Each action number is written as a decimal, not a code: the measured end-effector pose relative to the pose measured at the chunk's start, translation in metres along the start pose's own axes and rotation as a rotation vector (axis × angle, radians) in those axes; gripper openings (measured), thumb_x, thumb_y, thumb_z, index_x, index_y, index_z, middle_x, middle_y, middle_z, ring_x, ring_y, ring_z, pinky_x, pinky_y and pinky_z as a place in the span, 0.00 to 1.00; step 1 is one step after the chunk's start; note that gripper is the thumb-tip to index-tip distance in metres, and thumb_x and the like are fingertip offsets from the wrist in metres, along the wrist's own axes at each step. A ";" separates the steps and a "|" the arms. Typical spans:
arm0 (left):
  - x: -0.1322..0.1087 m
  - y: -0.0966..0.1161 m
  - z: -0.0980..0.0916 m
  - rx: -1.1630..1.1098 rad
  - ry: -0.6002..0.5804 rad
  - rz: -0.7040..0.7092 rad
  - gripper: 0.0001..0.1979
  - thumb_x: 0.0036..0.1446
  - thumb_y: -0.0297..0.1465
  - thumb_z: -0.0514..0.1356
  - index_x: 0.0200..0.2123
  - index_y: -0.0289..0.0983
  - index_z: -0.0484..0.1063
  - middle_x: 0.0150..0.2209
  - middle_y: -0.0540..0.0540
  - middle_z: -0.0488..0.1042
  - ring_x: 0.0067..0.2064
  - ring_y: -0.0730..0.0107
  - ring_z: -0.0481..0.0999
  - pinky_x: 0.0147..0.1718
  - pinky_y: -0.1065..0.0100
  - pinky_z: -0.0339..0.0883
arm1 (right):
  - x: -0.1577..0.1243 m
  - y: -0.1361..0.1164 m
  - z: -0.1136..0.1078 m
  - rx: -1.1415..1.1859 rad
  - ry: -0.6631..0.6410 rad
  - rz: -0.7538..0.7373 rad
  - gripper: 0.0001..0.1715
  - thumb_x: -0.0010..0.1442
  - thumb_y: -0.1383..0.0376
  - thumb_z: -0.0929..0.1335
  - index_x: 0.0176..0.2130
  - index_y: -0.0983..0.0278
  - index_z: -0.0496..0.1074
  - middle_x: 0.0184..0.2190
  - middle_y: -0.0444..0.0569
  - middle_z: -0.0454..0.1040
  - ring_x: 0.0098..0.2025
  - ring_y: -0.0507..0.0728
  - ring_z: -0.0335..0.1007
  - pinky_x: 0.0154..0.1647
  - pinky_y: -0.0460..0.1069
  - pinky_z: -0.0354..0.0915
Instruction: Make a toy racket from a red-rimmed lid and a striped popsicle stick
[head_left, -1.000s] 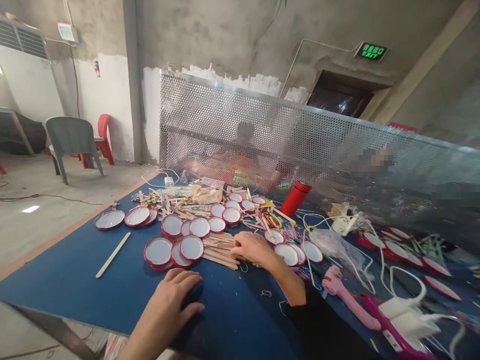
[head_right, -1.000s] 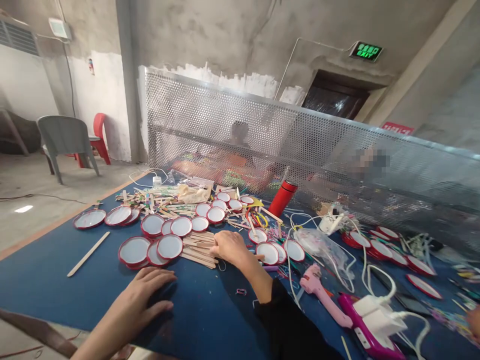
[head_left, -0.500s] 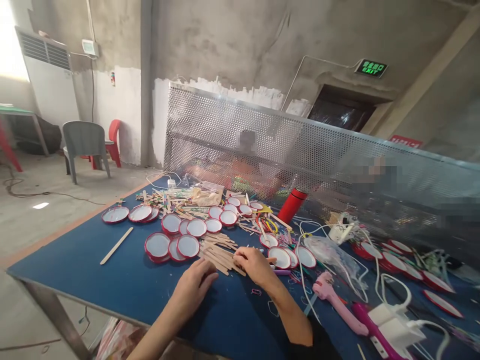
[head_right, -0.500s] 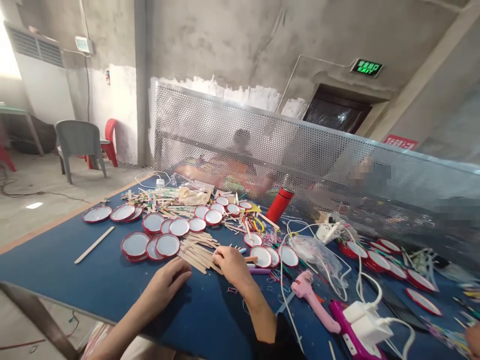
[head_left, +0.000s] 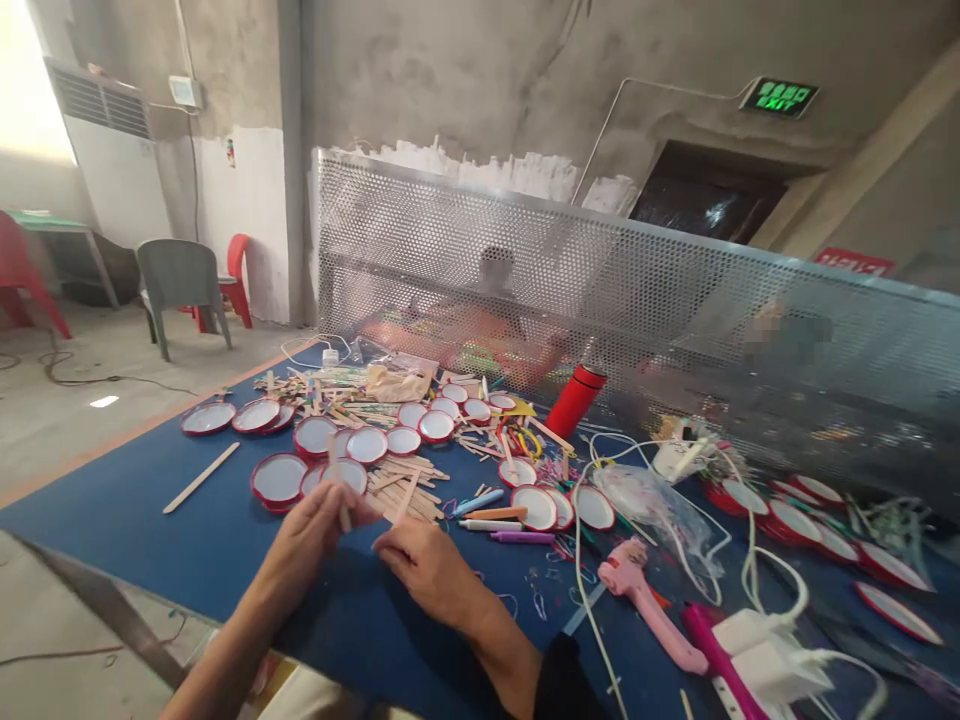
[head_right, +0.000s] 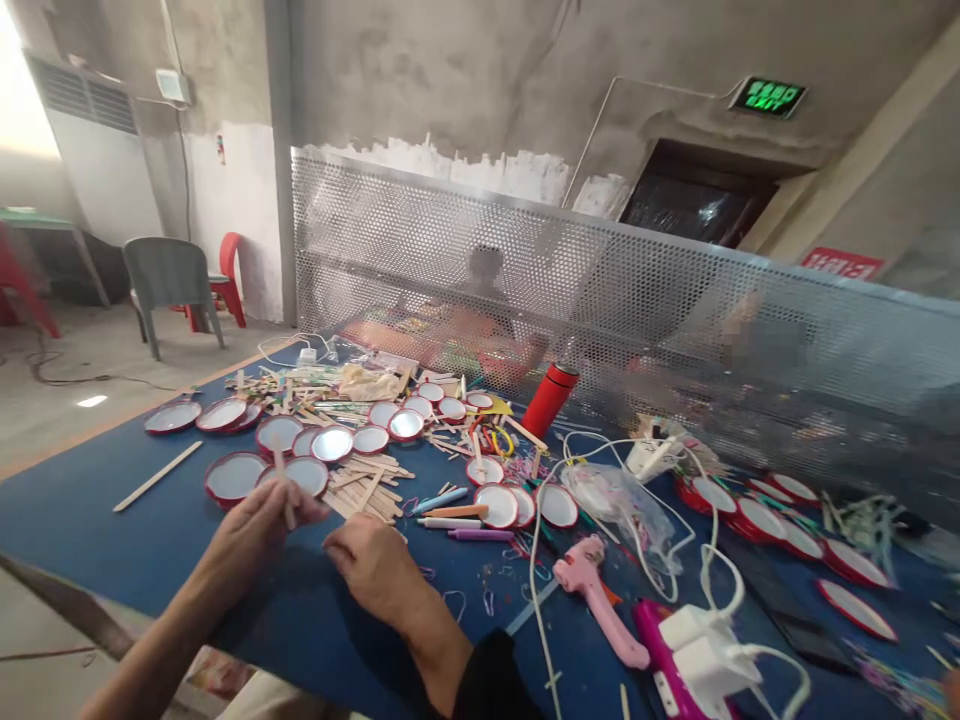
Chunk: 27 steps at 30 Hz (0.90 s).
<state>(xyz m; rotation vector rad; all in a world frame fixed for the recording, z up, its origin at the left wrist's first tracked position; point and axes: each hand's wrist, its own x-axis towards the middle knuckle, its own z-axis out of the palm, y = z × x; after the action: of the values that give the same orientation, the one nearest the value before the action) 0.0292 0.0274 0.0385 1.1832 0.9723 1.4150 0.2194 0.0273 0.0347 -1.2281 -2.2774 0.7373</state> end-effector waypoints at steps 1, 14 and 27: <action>0.000 0.001 -0.001 -0.049 -0.026 -0.064 0.24 0.56 0.55 0.66 0.27 0.39 0.72 0.23 0.51 0.74 0.25 0.68 0.74 0.30 0.67 0.73 | 0.002 0.003 0.000 -0.046 0.019 0.023 0.13 0.67 0.70 0.66 0.43 0.60 0.81 0.45 0.50 0.81 0.51 0.58 0.74 0.58 0.51 0.66; -0.013 -0.017 0.043 0.411 -0.062 -0.158 0.24 0.58 0.57 0.58 0.28 0.42 0.70 0.19 0.56 0.63 0.23 0.68 0.62 0.24 0.69 0.57 | 0.002 0.032 -0.037 -0.279 0.247 0.282 0.21 0.75 0.60 0.60 0.37 0.62 0.77 0.31 0.47 0.80 0.35 0.55 0.75 0.36 0.46 0.62; -0.022 -0.025 0.030 -0.033 -0.126 -0.167 0.26 0.54 0.55 0.68 0.39 0.37 0.80 0.24 0.54 0.70 0.30 0.68 0.69 0.32 0.71 0.61 | -0.036 0.033 -0.099 -0.664 0.044 0.538 0.15 0.68 0.72 0.67 0.54 0.65 0.75 0.46 0.56 0.80 0.52 0.63 0.77 0.53 0.56 0.68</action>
<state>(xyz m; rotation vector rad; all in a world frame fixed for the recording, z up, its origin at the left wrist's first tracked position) 0.0636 0.0093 0.0165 1.1263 0.9333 1.2059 0.3179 0.0356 0.0833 -2.1801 -2.2371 0.0821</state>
